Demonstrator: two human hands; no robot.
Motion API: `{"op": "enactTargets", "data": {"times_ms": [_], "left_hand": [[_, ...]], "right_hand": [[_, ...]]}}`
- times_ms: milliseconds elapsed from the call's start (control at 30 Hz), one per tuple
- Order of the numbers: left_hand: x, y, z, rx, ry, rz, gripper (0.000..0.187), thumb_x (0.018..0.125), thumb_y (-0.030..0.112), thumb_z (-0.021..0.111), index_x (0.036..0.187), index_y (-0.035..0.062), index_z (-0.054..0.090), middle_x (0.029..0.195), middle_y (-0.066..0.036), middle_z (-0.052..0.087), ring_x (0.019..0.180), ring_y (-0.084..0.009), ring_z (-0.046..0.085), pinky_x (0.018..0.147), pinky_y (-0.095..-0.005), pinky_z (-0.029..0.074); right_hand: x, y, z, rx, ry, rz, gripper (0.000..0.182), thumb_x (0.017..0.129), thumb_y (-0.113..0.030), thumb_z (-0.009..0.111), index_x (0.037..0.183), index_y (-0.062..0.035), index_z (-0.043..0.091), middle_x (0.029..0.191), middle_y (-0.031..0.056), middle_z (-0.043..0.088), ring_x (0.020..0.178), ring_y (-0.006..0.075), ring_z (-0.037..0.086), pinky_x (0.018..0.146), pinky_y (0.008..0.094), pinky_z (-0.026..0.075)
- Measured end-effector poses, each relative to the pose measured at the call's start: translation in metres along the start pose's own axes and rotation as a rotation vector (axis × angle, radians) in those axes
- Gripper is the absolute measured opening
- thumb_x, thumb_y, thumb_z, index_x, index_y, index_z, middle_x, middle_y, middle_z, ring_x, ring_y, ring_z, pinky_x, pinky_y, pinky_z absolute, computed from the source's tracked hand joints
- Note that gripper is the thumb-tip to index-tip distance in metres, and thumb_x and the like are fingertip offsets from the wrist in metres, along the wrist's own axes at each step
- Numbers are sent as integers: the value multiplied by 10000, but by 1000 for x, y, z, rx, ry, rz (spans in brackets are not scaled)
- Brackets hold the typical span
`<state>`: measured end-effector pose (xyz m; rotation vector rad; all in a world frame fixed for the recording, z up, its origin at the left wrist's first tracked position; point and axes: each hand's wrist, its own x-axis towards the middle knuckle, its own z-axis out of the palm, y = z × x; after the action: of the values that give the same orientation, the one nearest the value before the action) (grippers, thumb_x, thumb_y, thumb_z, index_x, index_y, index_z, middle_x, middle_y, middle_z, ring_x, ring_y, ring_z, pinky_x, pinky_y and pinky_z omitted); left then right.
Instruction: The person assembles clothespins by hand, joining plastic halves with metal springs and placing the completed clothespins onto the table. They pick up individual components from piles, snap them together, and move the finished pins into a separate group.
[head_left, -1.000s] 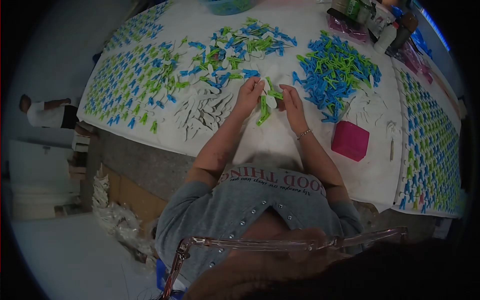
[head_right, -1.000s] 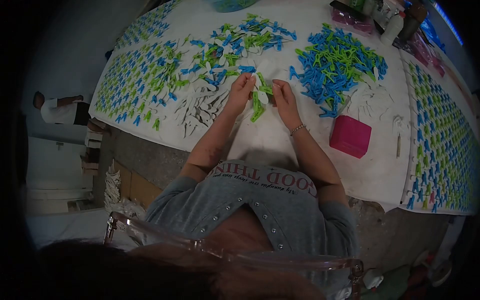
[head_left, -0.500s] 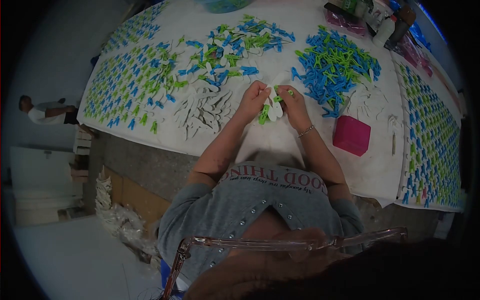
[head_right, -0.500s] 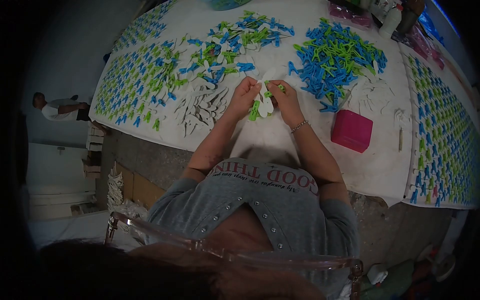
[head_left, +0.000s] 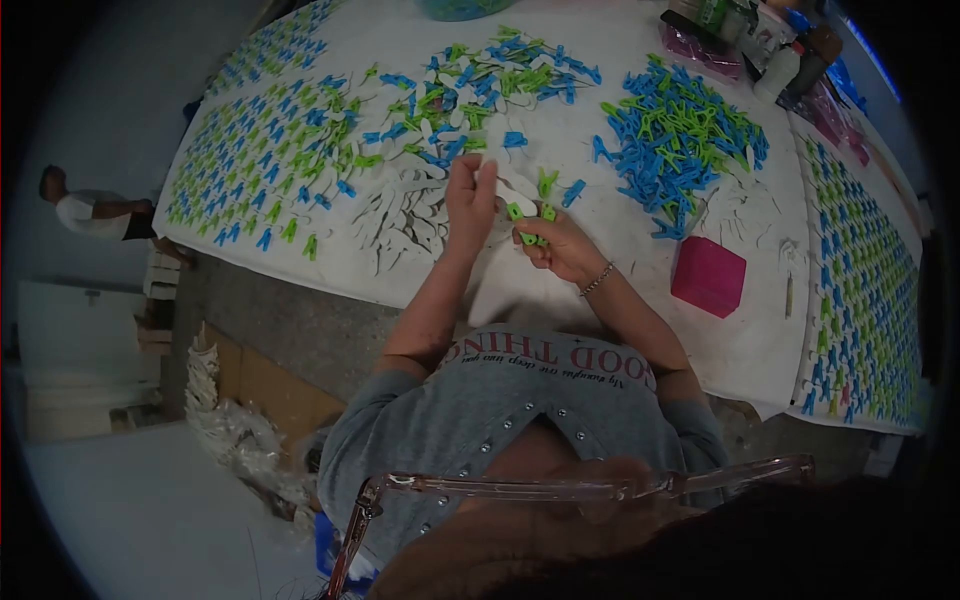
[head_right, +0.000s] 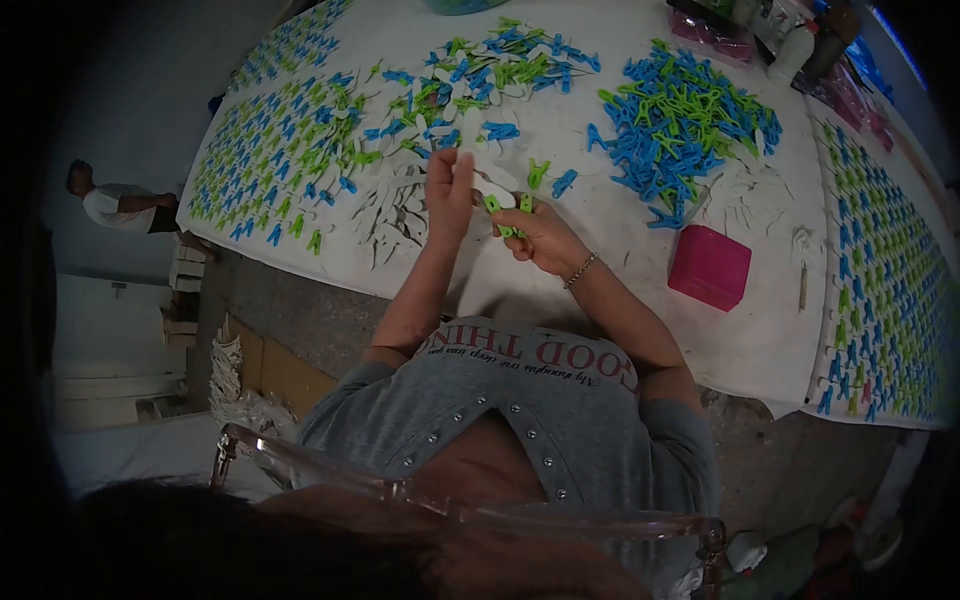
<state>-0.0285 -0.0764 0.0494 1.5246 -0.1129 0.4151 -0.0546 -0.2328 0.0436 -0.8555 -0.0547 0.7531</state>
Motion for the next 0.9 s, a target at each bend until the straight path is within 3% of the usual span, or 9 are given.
{"op": "enactTargets", "data": {"times_ms": [100, 267, 333, 433, 533, 600, 667, 767, 900], "left_hand": [[15, 13, -30, -51, 140, -27, 135, 939, 209, 499, 928, 81, 459, 688, 4, 534, 472, -22, 400, 426, -163, 339], [36, 27, -120, -25, 221, -40, 166, 951, 213, 469, 875, 70, 504, 677, 22, 505, 495, -29, 407, 422, -193, 330], [39, 18, -151, 258, 67, -189, 193, 945, 244, 488, 851, 87, 550, 670, 48, 475, 522, -28, 367, 458, -204, 311], [36, 0, -168, 889, -6, 12, 169, 867, 211, 573, 943, 64, 600, 798, -46, 579, 678, -172, 520, 608, -313, 412], [28, -1, -155, 1152, 91, 267, 215, 796, 178, 628, 979, 65, 610, 942, -108, 604, 881, -283, 558, 764, -378, 434], [24, 5, -133, 1045, 137, 405, 250, 768, 132, 648, 1003, 60, 603, 1034, -136, 580, 929, -335, 540, 811, -397, 426], [18, 12, -107, 756, -47, 256, 251, 791, 118, 640, 1028, 53, 587, 1041, -117, 570, 917, -272, 551, 801, -349, 437], [-1, 4, -64, 313, -239, -72, 268, 836, 137, 625, 1086, 52, 579, 1007, -70, 564, 857, -147, 548, 790, -257, 434], [-22, 5, -10, -92, -398, -183, 264, 925, 188, 501, 1144, 59, 574, 944, -10, 556, 836, -83, 504, 775, -244, 422]], "right_hand": [[-10, -21, -6, -189, -24, 0, 263, 804, -151, 651, 1009, -47, 523, 745, 40, 567, 458, 52, 417, 369, 206, 306], [-19, -92, -53, -700, 453, -520, 367, 765, -198, 704, 1033, -11, 537, 852, 91, 604, 629, 134, 571, 514, 256, 472], [-21, -106, -72, -1721, 1064, -977, 449, 732, -242, 726, 1064, 0, 544, 986, 166, 591, 832, 235, 597, 674, 358, 502], [-18, -90, -69, -1828, 986, -897, 504, 719, -267, 723, 1119, -25, 532, 1050, 207, 555, 949, 315, 557, 763, 417, 475], [-9, -47, -53, -1664, 518, -600, 452, 740, -210, 702, 1135, -60, 543, 1069, 191, 548, 895, 330, 561, 748, 396, 468], [5, -26, -62, -1669, 541, -514, 397, 760, -189, 679, 1119, -72, 556, 1022, 185, 564, 838, 330, 571, 721, 385, 473], [9, -21, -66, -1677, 560, -426, 344, 779, -168, 656, 1102, -83, 570, 975, 179, 580, 781, 331, 581, 695, 373, 477], [10, -29, -62, -1487, 543, -759, 215, 858, -153, 578, 1046, -50, 590, 826, 101, 605, 634, 232, 581, 616, 306, 475], [-11, -36, -19, -786, 203, -422, 215, 931, -196, 494, 1003, -22, 598, 739, 10, 577, 605, 78, 525, 570, 226, 437]]}}
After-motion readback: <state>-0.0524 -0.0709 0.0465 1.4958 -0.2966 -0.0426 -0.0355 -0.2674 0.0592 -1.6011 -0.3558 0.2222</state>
